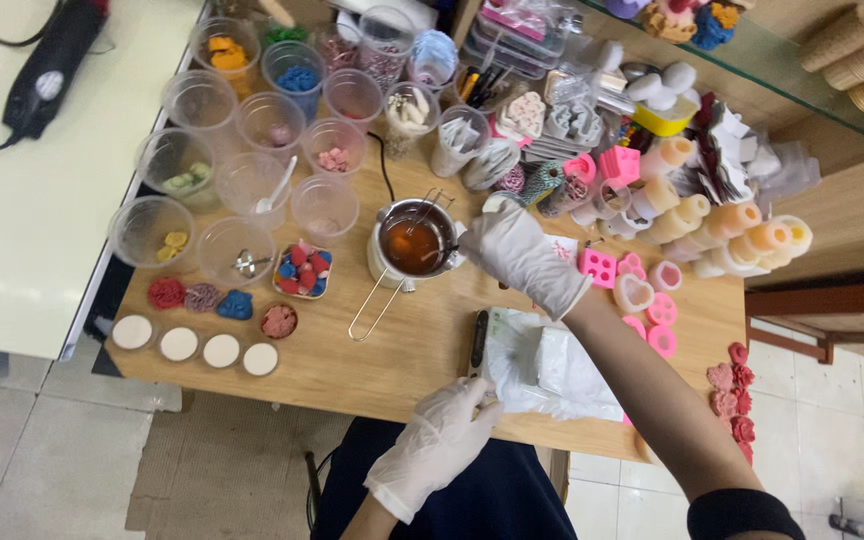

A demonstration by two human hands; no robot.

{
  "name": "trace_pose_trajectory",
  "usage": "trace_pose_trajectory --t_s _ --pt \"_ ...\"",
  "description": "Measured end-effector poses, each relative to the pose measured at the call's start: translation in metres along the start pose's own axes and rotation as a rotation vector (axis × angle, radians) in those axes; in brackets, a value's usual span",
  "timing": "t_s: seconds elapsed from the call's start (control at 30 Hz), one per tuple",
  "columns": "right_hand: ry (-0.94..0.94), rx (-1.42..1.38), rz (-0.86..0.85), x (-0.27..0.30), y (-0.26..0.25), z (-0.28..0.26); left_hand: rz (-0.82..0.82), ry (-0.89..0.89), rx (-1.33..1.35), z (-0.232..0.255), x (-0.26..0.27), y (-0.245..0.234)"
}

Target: The person wears gloves and uses a spoon to scoop melted wax from a metal container into various silicone molds on a wooden table, then handles a pink silicone mold by hand.

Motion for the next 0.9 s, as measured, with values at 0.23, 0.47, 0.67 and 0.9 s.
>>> trace_pose_trajectory --t_s 0.23,0.47,0.67,0.9 --pt "0.720 -0.934 -0.265 0.154 0.125 0.137 -0.059 -0.201 -0.047 -0.030 0.007 -0.003" --pt "1.074 -1.166 -0.556 0.230 0.302 0.056 -0.241 -0.379 0.011 -0.061 -0.012 0.022" --pt "1.200 -1.178 -0.673 0.243 0.351 0.017 -0.241 -0.455 0.009 -0.075 -0.012 0.021" --pt "1.139 -1.005 -0.590 0.241 0.341 0.014 -0.279 -0.415 -0.061 -0.062 -0.022 0.019"
Point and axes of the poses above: each hand's wrist, its own x-axis away from the middle knuckle, its own y-axis out of the palm, z = x × y, the point moved 10 cm from there along -x, towards the middle knuckle, and after that the axes turned 12 degrees about -z, right-handed, at the moved point
